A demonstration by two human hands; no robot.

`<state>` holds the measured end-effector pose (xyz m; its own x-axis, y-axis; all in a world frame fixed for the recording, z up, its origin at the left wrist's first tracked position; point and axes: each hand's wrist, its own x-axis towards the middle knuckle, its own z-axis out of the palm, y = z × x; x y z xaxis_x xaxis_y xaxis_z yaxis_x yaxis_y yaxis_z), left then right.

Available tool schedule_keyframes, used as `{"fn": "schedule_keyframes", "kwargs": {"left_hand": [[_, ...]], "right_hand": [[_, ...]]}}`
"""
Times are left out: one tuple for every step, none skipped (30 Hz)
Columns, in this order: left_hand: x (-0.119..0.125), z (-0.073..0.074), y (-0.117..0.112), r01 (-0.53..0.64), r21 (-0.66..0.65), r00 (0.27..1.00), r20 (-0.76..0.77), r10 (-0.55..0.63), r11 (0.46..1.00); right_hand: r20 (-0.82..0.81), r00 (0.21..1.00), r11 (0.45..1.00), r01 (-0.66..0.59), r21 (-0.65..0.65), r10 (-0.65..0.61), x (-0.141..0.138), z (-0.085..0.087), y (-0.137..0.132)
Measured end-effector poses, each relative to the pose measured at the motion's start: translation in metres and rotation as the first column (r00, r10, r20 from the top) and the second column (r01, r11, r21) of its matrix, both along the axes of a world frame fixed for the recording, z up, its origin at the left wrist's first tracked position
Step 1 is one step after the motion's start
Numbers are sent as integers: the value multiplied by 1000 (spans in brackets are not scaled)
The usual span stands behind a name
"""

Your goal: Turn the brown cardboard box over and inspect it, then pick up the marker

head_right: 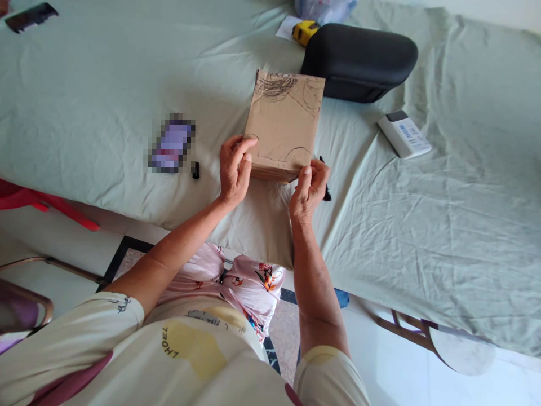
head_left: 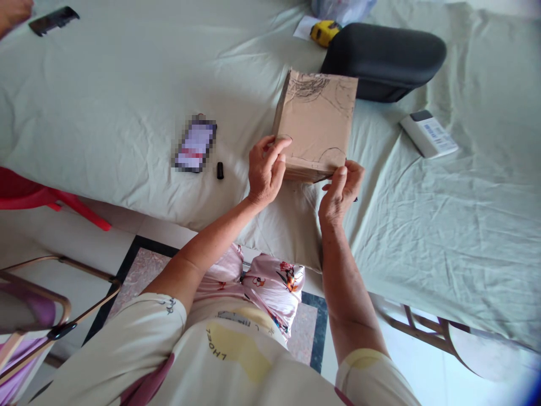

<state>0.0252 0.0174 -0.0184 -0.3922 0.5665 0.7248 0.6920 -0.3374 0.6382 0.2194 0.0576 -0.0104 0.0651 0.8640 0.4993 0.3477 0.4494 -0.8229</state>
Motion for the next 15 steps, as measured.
{"fn": "schedule_keyframes", "kwargs": {"left_hand": [[-1,0,0,18,-6,1000,1,-18,1000],[-1,0,1,37,-11,999,-2,-37,999],[-2,0,1,51,-17,999,-8,-51,999],[-3,-1,2,56,-22,998,-14,-56,998],[-3,-1,2,53,-30,999,-13,-53,998],[-4,-2,3,43,-36,999,-1,-43,998],[-4,-2,3,34,-44,999,22,-33,998],[-5,-3,3,28,-57,998,52,-26,998],[-6,-3,2,31,-72,996,85,-25,997],[-8,-4,2,43,-88,993,115,-33,995],[-11,-4,1,62,-106,989,139,-47,992],[-15,-4,1,87,-125,985,157,-67,988],[-19,-3,1,115,-147,981,171,-89,982],[-23,-3,0,144,-173,977,181,-113,974],[-27,-2,0,172,-203,973,189,-134,964]], "right_hand": [[-8,1000,1000,-13,-2,13,0,0,0],[-16,999,1000,-27,-4,27,1,0,0],[-21,999,999,-41,-4,41,2,0,1],[-21,998,999,-52,-5,52,3,-2,2],[-16,998,998,-63,-5,62,4,-4,4],[-10,997,997,-73,-4,73,5,-6,7],[-6,996,996,-85,-4,85,7,-9,9],[-7,995,995,-101,-5,101,9,-11,12],[-15,993,993,-121,-11,121,11,-12,15],[-26,990,990,-141,-20,140,13,-13,18],[-37,987,987,-159,-33,158,16,-12,20],[-41,984,983,-174,-49,172,18,-11,21],[-34,983,981,-184,-68,182,20,-10,21],[-15,982,978,-188,-89,188,23,-7,21],[19,982,976,-186,-114,189,25,-5,20]]}}
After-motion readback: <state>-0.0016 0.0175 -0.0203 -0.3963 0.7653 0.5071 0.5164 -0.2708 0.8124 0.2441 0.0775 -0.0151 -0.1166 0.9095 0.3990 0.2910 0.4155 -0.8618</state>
